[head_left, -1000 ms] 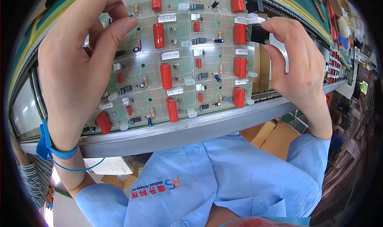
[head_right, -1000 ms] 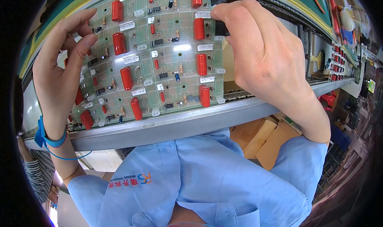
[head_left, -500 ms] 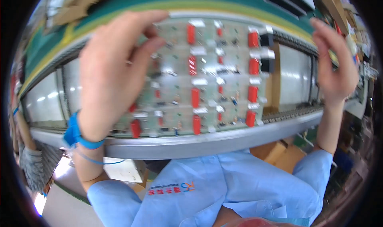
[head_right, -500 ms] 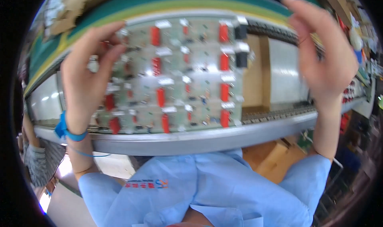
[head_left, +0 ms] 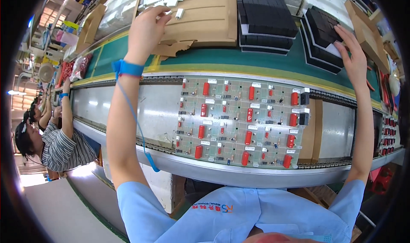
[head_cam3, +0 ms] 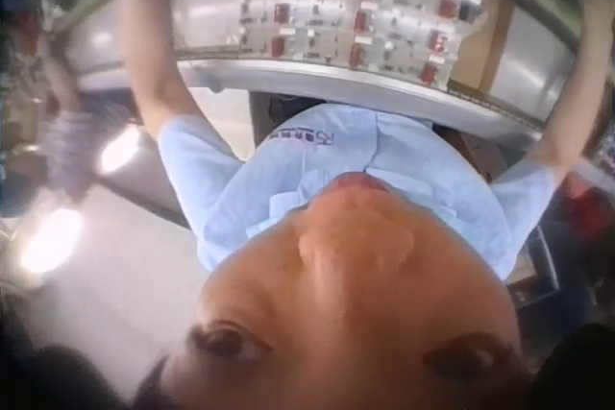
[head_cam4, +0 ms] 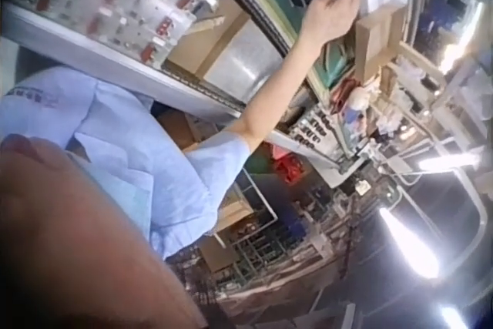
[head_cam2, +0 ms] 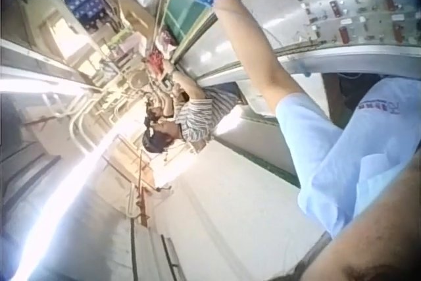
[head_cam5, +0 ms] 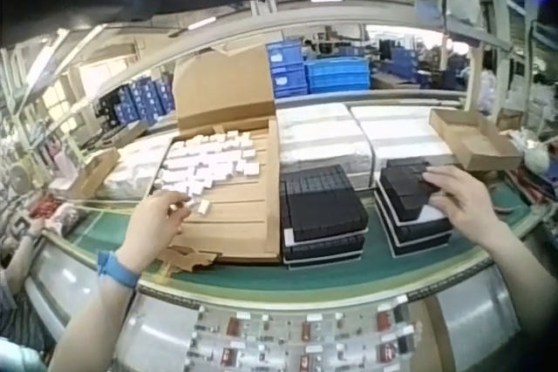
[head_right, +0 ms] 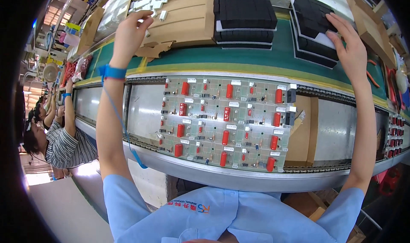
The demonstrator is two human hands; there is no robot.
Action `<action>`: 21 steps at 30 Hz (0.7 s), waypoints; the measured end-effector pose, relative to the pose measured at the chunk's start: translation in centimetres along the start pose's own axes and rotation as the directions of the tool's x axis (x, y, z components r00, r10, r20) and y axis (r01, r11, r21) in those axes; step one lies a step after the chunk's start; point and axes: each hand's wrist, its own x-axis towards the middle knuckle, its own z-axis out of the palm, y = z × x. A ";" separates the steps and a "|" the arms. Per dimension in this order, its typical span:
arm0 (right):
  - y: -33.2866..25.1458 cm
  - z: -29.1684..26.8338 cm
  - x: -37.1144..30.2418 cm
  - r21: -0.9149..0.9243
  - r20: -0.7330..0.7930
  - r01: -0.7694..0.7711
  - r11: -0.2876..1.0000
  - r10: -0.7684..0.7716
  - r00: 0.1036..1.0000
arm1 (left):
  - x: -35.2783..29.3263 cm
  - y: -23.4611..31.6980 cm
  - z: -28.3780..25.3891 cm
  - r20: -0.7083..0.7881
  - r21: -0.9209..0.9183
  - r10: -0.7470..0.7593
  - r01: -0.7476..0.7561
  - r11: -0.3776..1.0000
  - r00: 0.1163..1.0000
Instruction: Placing electronic components onto a printed circuit board on an assembly line.
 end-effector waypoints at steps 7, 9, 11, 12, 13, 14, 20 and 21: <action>1.0 0.5 -0.1 0.007 0.016 -0.008 1.000 0.008 1.000 | 4.4 0.5 4.1 0.090 0.459 -0.087 0.036 0.888 0.992; 1.0 0.6 0.2 0.011 0.008 0.025 1.000 -0.026 1.000 | 4.7 -0.6 4.0 0.072 0.404 -0.079 0.043 0.914 0.994; 1.2 0.4 0.0 -0.010 0.028 0.000 1.000 0.000 1.000 | 4.5 -0.7 4.2 0.065 0.362 -0.018 -0.007 0.932 0.998; 0.9 0.3 0.2 -0.010 0.036 -0.022 1.000 0.022 0.999 | 4.1 -1.0 4.1 0.007 0.397 0.078 -0.075 0.915 0.997; 0.7 0.2 0.6 0.089 0.032 -0.019 0.996 0.016 0.999 | 3.8 -1.4 4.2 -0.013 0.404 0.101 -0.087 0.911 0.995; 0.7 0.4 0.6 0.030 0.019 -0.011 1.000 0.010 1.000 | 3.9 -1.5 4.5 -0.036 0.409 0.126 -0.100 0.907 0.991; -2.2 -1.2 1.7 0.037 0.021 -0.148 0.988 0.147 0.989 | 6.1 -3.1 4.5 0.006 0.307 -0.046 0.042 0.951 0.999; -2.0 -1.1 1.6 0.042 0.011 -0.126 0.991 0.126 0.992 | 6.4 -3.2 4.5 0.078 0.354 -0.107 0.073 0.932 0.991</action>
